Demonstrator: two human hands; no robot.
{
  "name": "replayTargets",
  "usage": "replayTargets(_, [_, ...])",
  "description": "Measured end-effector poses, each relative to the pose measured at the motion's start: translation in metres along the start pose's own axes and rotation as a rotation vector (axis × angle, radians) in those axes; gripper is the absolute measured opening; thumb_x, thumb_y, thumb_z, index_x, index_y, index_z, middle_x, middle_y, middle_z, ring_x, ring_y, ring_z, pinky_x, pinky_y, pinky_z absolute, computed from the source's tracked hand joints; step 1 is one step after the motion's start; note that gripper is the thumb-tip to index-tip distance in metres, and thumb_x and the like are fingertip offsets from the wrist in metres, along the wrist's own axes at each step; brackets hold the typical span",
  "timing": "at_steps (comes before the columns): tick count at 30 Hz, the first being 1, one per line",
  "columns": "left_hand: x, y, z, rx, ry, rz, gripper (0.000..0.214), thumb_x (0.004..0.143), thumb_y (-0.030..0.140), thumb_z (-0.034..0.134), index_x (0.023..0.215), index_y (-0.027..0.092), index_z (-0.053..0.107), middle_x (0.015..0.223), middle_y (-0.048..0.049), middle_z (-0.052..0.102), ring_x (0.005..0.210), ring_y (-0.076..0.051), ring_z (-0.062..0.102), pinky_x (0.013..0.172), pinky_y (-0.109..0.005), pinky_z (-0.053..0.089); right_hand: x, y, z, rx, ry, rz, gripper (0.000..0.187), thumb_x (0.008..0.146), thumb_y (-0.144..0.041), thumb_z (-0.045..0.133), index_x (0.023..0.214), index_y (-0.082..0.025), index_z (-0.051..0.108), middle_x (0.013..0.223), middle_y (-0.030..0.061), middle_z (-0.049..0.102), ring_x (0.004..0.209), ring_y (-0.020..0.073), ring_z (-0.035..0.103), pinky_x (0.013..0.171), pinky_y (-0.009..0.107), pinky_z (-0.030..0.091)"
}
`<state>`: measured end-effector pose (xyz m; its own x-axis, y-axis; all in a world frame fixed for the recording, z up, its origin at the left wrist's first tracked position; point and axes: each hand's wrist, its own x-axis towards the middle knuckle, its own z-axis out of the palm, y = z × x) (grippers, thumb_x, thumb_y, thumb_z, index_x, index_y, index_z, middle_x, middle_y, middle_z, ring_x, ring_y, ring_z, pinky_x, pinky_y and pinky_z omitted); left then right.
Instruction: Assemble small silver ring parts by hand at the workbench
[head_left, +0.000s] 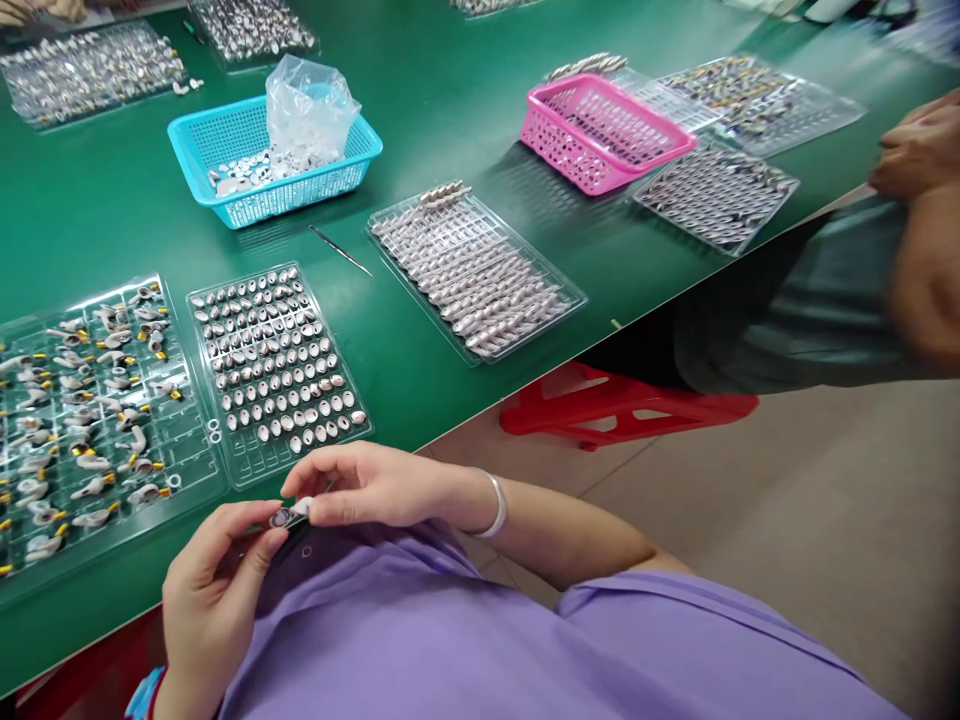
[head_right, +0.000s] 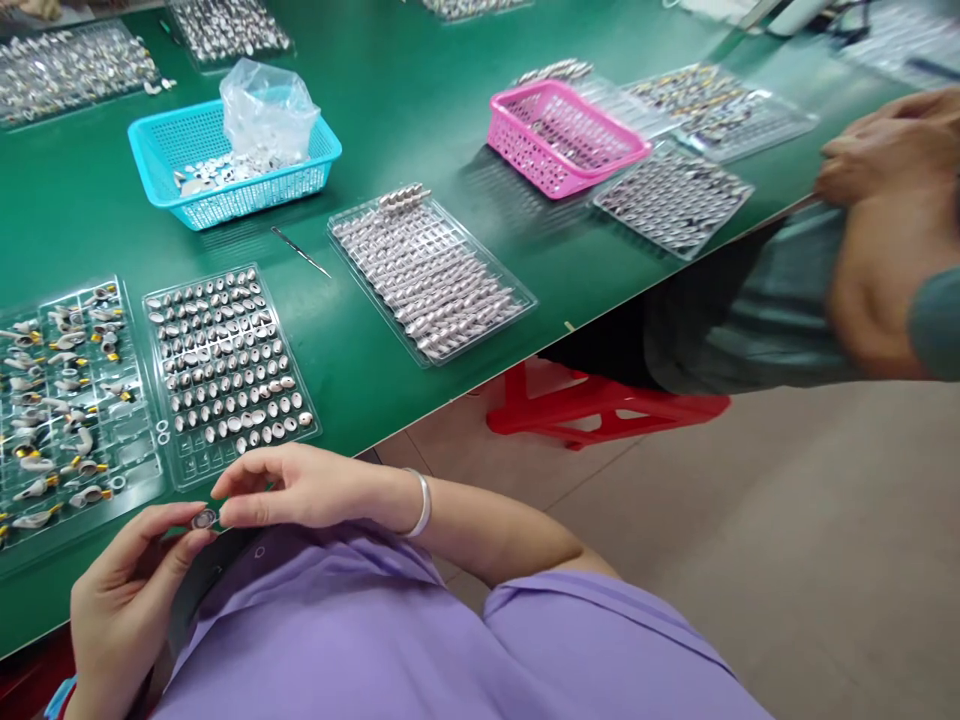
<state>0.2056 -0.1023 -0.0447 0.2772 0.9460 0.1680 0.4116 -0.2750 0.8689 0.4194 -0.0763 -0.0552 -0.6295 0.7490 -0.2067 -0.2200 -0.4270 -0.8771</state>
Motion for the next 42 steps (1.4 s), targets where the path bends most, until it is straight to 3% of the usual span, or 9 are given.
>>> replayTargets(4, [0.007,0.002,-0.007,0.051,-0.043,0.099,0.015,0.085,0.014,0.065,0.097,0.022,0.069,0.089,-0.0025,0.068,0.077,-0.015,0.065,0.067,-0.023,0.055,0.0,-0.007,-0.009,0.053,-0.052,0.085,0.057,0.078,-0.061,0.064,0.102,-0.009,0.064,0.081,0.0017,0.062,0.07,0.0079,0.058,0.072,0.024,0.047])
replayTargets(8, [0.008,0.004,-0.005,0.095,-0.026,0.166,0.026,0.081,0.008,0.067,0.1,0.025,0.071,0.089,-0.0012,0.068,0.078,-0.015,0.064,0.07,-0.023,0.053,0.003,0.004,0.001,0.138,-0.041,0.06,0.052,0.07,-0.051,0.077,0.1,-0.011,0.063,0.079,0.0002,0.065,0.065,0.0071,0.061,0.068,0.023,0.05])
replayTargets(10, [0.006,0.007,-0.002,0.071,0.032,0.127,0.031,0.08,0.008,0.067,0.104,0.027,0.071,0.091,-0.001,0.068,0.079,-0.015,0.064,0.071,-0.024,0.053,0.005,0.011,0.006,0.263,-0.036,0.017,0.048,0.066,-0.043,0.083,0.097,-0.012,0.063,0.077,0.0004,0.068,0.066,0.0082,0.064,0.068,0.023,0.051])
replayTargets(13, [0.006,0.01,-0.001,-0.146,0.125,-0.174,0.031,0.08,0.018,0.071,0.109,0.029,0.07,0.089,-0.0003,0.067,0.073,-0.013,0.064,0.066,-0.022,0.055,0.007,0.022,0.012,0.478,-0.025,-0.02,0.044,0.062,-0.033,0.088,0.091,-0.013,0.061,0.077,0.0016,0.07,0.068,0.011,0.069,0.067,0.023,0.055])
replayTargets(16, [0.01,0.009,-0.002,-0.435,0.057,-0.511,0.027,0.073,0.032,0.079,0.097,0.022,0.073,0.076,0.0001,0.066,0.056,-0.01,0.058,0.049,-0.019,0.05,0.007,0.031,0.015,0.613,-0.015,0.0,0.045,0.059,-0.028,0.09,0.088,-0.014,0.059,0.079,0.0019,0.071,0.069,0.0124,0.071,0.066,0.024,0.058])
replayTargets(21, [0.015,0.009,0.003,-0.675,-0.084,-0.743,0.035,0.066,0.043,0.083,0.083,0.015,0.071,0.061,0.0007,0.062,0.047,-0.008,0.051,0.041,-0.016,0.042,0.007,0.04,0.018,0.598,-0.01,0.003,0.045,0.059,-0.025,0.09,0.089,-0.013,0.058,0.079,0.0011,0.071,0.069,0.0128,0.072,0.063,0.023,0.059])
replayTargets(25, [0.015,0.011,0.007,-0.673,-0.101,-0.75,0.031,0.068,0.04,0.082,0.082,0.017,0.067,0.066,0.001,0.062,0.05,-0.008,0.052,0.043,-0.016,0.04,0.006,0.039,0.018,0.536,0.002,-0.016,0.04,0.061,-0.026,0.088,0.087,-0.012,0.061,0.078,0.0008,0.07,0.068,0.0115,0.071,0.065,0.022,0.059])
replayTargets(33, [0.013,0.012,0.002,-0.572,-0.121,-0.623,0.022,0.071,0.035,0.081,0.074,0.017,0.069,0.067,0.0017,0.061,0.051,-0.007,0.05,0.045,-0.015,0.039,0.005,0.043,0.017,0.543,0.013,-0.017,0.038,0.063,-0.027,0.087,0.086,-0.011,0.062,0.075,0.0028,0.071,0.069,0.0125,0.072,0.067,0.023,0.058])
replayTargets(42, [0.007,0.018,0.008,-0.666,0.016,-0.666,0.022,0.063,0.031,0.085,0.069,0.017,0.069,0.065,0.0025,0.059,0.046,-0.006,0.049,0.043,-0.017,0.04,0.008,0.044,0.023,0.548,0.13,-0.088,0.041,0.056,-0.027,0.091,0.083,-0.013,0.063,0.076,-0.0002,0.071,0.069,0.0101,0.069,0.07,0.023,0.056])
